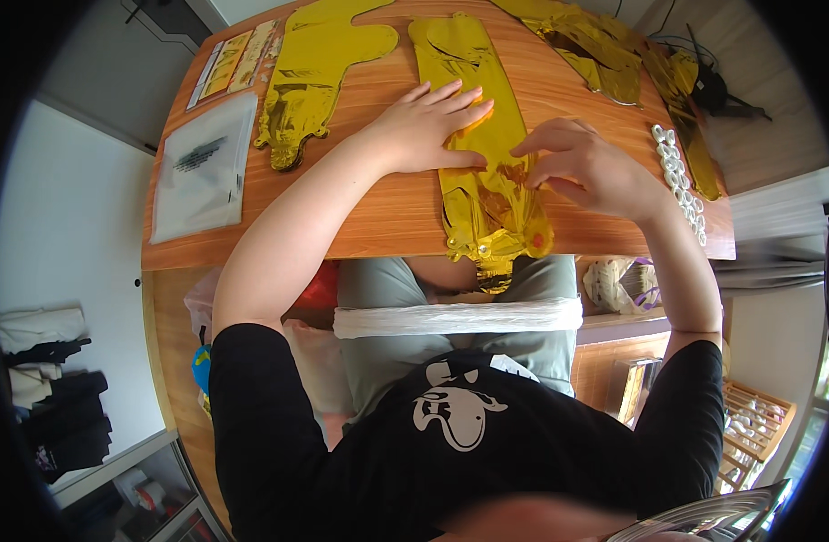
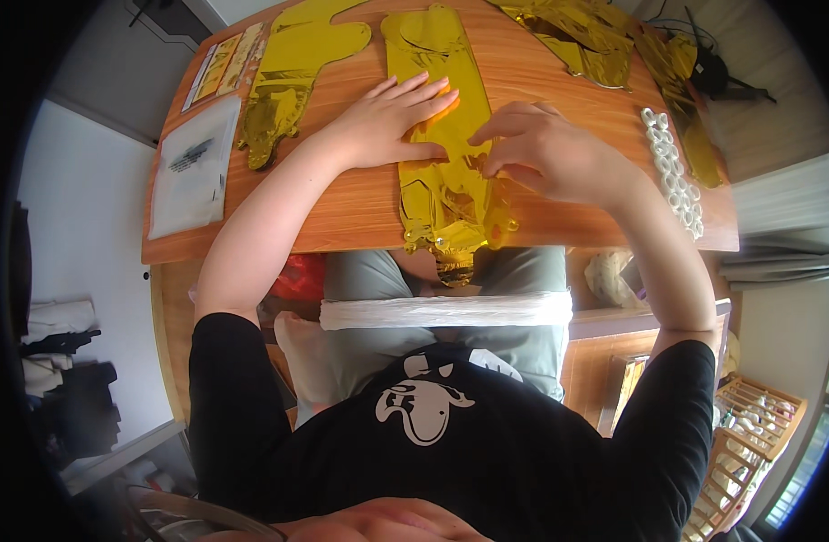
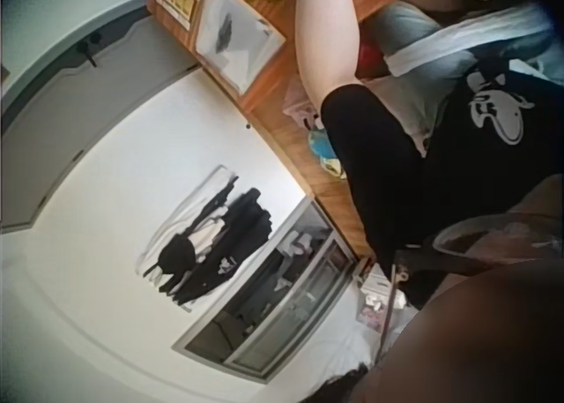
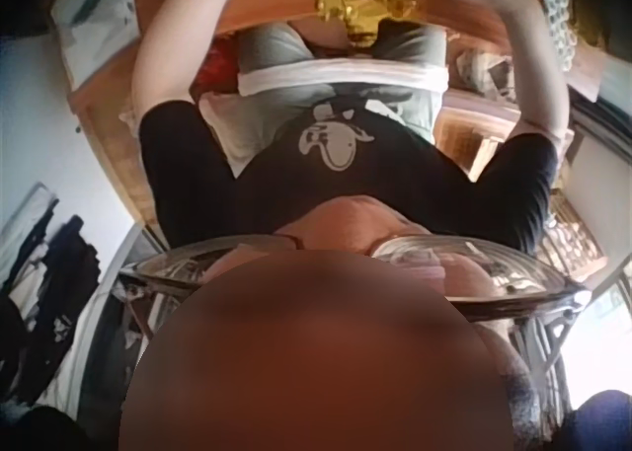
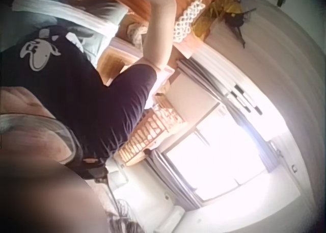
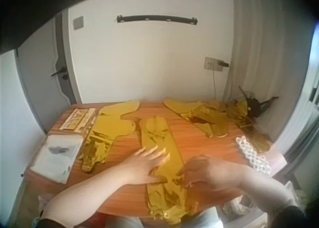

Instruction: Folding a gold foil letter balloon on a desk for packaging.

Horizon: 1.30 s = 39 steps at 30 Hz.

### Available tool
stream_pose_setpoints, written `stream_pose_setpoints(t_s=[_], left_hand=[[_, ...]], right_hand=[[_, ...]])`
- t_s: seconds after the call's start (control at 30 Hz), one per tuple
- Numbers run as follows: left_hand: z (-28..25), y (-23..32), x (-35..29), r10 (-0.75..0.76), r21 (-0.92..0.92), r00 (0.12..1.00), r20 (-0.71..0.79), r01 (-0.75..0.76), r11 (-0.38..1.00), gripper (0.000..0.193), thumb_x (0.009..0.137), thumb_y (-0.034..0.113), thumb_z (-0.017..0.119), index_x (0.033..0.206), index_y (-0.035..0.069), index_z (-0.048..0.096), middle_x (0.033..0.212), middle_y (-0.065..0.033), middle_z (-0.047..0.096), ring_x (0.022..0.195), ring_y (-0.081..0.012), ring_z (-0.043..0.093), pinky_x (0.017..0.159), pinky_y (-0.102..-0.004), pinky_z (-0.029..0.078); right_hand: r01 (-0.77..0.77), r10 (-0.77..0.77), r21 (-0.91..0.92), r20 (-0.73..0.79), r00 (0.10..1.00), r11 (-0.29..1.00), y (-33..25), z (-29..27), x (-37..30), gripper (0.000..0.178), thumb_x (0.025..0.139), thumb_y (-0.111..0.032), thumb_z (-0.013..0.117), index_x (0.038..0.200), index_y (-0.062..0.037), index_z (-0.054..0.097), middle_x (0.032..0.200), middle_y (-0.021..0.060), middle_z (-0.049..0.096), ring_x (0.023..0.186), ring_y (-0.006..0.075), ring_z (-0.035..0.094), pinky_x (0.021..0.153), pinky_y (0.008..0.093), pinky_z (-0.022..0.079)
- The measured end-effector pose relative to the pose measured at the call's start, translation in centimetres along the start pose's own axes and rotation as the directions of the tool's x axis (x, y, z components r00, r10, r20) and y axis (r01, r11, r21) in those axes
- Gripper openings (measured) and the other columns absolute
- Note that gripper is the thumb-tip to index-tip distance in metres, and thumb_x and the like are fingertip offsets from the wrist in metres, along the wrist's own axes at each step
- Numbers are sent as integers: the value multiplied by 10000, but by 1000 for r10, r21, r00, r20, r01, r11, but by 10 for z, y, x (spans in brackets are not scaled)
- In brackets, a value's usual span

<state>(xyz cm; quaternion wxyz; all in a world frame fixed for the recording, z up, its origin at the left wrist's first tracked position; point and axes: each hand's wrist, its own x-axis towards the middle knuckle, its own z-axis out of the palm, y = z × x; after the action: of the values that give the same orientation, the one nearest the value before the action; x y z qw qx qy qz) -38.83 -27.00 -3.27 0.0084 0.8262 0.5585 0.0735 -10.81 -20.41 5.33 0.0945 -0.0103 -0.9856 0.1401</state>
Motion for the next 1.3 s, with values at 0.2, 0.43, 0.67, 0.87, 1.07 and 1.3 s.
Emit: stream_pose_setpoints(t_s=[0.2,0.43,0.67,0.87,1.07,1.3], left_hand=[[1,0,0,6,-19,1000,-15,-6,1000,941,901,804,506,1631,242,316,1690,-74,299,1577,-299,215,1287,-488,154],[7,-4,1,29,20,999,-46,-28,999,906,919,791,484,1629,252,322,1686,-64,310,1572,-295,230,1289,-486,165],[2,0,1,4,53,1000,-19,-3,999,913,911,784,487,1642,278,280,1697,-51,281,1579,-282,208,1289,-478,170],[2,1,1,9,57,999,-37,-7,998,922,901,779,515,1638,270,295,1688,-59,305,1572,-292,230,1282,-485,188],[1,1,1,13,44,998,-57,-10,999,905,904,758,545,1633,278,307,1685,-64,312,1566,-297,247,1279,-481,199],[2,1,2,8,34,999,-45,-6,999,891,912,738,566,1633,283,308,1689,-63,305,1568,-294,244,1281,-477,194]], right_hand=[[-69,71,29,-83,994,997,-13,28,16,239,799,28,726,1005,-90,762,1214,72,650,1048,278,644,922,400,530],[-232,246,99,-168,955,968,-27,53,18,242,871,-83,759,1110,-86,719,1126,91,662,985,301,678,859,399,555],[-55,65,49,-239,969,997,-22,58,-2,208,875,-83,755,1080,-68,721,1087,93,736,1123,332,672,961,442,539],[-18,37,92,-205,978,996,-17,58,-7,197,846,-56,759,1041,-76,742,1135,72,734,1169,334,652,992,445,519],[-313,335,117,-317,887,942,-16,58,-4,190,799,-131,819,978,-90,771,996,50,747,1054,294,661,946,439,504],[-457,432,0,-330,839,889,-18,61,-9,316,781,-238,846,1069,-120,791,1014,57,755,1120,268,638,1009,440,468]])
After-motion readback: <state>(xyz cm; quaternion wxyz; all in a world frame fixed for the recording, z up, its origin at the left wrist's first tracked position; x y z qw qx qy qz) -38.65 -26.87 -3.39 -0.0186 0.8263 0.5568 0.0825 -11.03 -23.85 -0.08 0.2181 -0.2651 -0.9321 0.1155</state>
